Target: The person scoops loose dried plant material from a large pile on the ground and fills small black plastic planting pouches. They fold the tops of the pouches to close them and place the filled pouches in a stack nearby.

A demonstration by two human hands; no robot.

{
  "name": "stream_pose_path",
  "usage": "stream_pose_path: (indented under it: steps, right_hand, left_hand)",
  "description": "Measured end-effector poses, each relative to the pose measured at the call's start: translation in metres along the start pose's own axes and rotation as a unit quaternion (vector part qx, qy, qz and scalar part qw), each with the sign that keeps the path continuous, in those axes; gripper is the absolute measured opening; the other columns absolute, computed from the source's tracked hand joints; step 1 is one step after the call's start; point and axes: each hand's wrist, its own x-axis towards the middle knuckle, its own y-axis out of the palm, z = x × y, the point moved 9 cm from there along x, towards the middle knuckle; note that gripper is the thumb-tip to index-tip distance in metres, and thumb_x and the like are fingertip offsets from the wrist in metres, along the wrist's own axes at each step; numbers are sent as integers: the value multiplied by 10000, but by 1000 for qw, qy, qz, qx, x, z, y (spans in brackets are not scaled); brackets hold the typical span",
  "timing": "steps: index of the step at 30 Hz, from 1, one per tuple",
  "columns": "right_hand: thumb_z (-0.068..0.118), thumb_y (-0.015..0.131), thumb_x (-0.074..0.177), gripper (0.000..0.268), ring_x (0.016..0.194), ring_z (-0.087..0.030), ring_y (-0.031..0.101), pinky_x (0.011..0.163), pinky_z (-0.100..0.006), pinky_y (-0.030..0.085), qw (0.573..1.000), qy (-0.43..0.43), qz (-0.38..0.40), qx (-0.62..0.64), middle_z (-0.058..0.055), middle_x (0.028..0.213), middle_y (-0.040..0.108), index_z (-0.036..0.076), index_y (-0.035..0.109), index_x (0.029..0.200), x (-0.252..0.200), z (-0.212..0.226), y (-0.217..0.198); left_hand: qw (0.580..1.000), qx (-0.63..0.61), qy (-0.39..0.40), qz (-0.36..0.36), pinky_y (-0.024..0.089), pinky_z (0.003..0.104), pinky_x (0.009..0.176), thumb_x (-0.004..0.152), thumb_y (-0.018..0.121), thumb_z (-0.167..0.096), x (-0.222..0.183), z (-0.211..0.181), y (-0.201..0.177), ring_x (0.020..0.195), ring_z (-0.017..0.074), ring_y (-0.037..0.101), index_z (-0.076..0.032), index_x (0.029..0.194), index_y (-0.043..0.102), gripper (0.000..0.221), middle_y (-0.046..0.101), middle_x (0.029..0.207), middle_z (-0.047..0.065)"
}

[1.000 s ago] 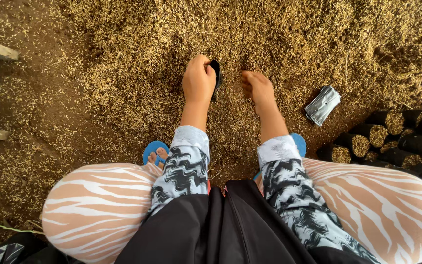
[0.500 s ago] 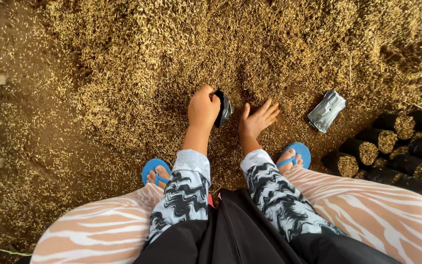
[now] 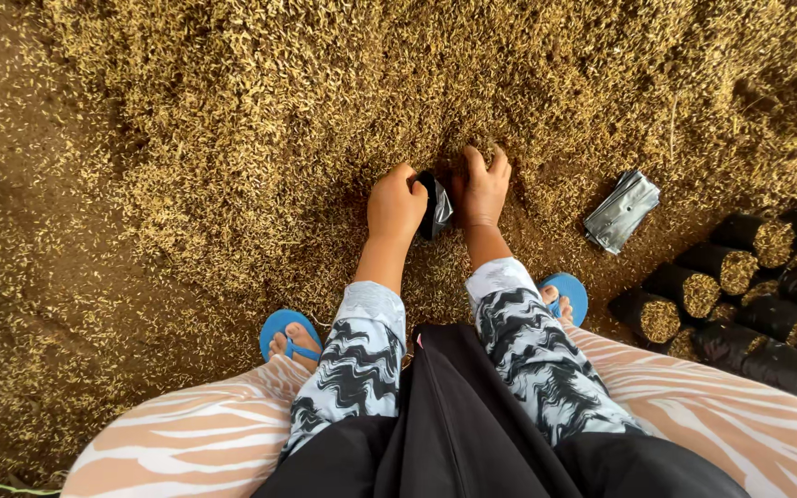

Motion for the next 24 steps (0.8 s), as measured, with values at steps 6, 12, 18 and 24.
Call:
stream_pose_path:
  steps: [6,12,18,24]
  right_hand:
    - [109,741,901,330,955,-256,569,823,-441,490,899,257,65,349,-161,1192,650,153,660,1217,20,-36,-8]
    - [149,676,897,278,932,-263,676,735,-437,615,641,372,249,623,-95,1089,667,130,621,1169,14,18,-32]
    - [98,649,935,274,954,-302,738,832,-489,665,626,361,321,613,-164,1102,690,39,535,1178,-14,59,-29]
    - [81,692,913,356,873,-242,730,751,-408,637,741,342,318,482,-129,1026,719,56,556,1241,-18,37,-22]
  left_hand:
    - [999,-9,-27,23,557,460,746,916,668,-179,4,5,10,876,357,718,-56,1044,693,179,747,978,162]
    - [999,-51,12,-15,565,464,762,873,722,-154,2,-5,3,867,378,725,-53,1008,723,168,753,978,185]
    - [997,-63,-34,20,561,473,779,895,641,-49,0,10,18,879,366,735,-92,1031,747,178,763,995,169]
    - [996,-61,55,-30,551,482,781,863,727,-127,-4,10,17,887,398,713,-74,1011,741,157,751,973,189]
